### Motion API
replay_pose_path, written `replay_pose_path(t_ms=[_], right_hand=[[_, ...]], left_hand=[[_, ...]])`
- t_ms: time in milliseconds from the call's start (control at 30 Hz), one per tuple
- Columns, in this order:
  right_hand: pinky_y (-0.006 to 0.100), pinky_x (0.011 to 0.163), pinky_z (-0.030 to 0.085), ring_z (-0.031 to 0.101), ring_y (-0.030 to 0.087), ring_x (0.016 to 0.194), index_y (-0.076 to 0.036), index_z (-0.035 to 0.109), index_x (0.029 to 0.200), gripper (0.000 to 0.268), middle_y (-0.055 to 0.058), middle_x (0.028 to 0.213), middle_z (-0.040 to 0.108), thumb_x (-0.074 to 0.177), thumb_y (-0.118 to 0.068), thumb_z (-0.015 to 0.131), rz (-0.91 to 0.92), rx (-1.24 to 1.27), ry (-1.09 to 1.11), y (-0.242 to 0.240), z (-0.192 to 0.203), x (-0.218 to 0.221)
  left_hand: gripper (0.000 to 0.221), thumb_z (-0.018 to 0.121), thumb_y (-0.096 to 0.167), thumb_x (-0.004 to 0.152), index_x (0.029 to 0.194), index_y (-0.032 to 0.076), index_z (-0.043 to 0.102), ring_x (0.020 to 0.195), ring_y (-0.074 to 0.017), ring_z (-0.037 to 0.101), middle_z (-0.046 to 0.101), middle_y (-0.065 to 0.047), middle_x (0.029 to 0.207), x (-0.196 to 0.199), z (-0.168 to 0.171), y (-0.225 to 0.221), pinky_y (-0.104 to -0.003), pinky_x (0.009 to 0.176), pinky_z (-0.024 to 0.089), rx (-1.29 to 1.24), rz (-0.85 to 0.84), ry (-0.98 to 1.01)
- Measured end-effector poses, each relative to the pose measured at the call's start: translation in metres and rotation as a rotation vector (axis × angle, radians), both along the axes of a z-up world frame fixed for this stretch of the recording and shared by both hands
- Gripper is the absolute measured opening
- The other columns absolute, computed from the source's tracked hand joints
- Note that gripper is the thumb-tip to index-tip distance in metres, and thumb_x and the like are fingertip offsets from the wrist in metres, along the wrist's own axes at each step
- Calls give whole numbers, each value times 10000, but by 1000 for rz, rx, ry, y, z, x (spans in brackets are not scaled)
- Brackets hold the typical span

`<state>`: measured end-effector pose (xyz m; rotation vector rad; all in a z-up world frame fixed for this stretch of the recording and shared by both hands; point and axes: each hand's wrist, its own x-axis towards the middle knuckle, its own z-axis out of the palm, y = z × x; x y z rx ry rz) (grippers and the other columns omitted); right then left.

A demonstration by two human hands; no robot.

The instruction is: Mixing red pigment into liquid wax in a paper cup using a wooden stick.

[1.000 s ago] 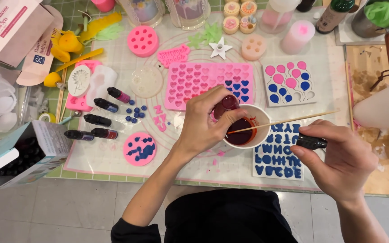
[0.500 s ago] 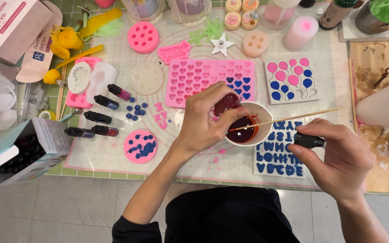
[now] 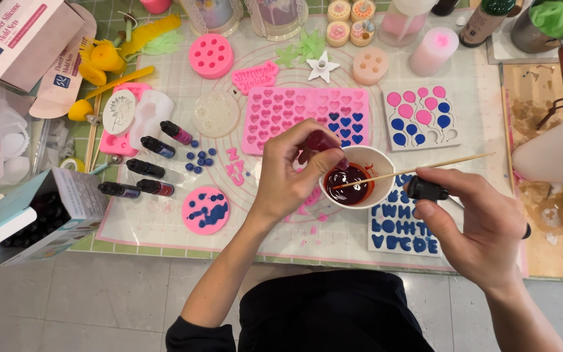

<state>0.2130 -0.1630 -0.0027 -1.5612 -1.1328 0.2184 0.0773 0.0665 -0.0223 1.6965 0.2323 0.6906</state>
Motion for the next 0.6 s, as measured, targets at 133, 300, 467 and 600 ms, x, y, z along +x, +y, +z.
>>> replay_pose_path(t_ms=[133, 300, 467, 600], right_hand=[[282, 995, 552, 704, 146, 1094, 74, 601, 1290, 421, 120, 1177, 705, 892, 14, 722, -34, -42, 30, 13, 12, -9], [252, 785, 561, 731, 101, 836, -14, 684, 1193, 356, 54, 1003, 770, 859, -56, 800, -103, -219, -111, 26, 28, -21], [281, 735, 547, 705, 114, 745, -40, 699, 1215, 366, 61, 900, 746, 861, -62, 790, -57, -208, -172, 40, 40, -33], [280, 704, 543, 710, 123, 755, -40, 688, 1216, 371, 73, 944, 741, 856, -48, 777, 1, -173, -181, 49, 48, -44]], left_hand=[[237, 736, 225, 1013, 1106, 16, 675, 890, -87, 665, 699, -14, 978, -3, -13, -1, -254, 823, 545, -207, -86, -123], [329, 701, 310, 1040, 1181, 15, 673, 832, -66, 596, 687, -27, 999, -11, -10, -11, -229, 753, 484, -445, -112, -195], [335, 692, 301, 1053, 1216, 9, 663, 852, -76, 596, 684, -40, 1023, -21, -10, -23, -233, 778, 487, -544, -127, -260], [308, 699, 222, 1038, 1242, -4, 649, 909, -101, 645, 698, -53, 1075, -35, -3, -27, -259, 834, 534, -537, -149, -268]])
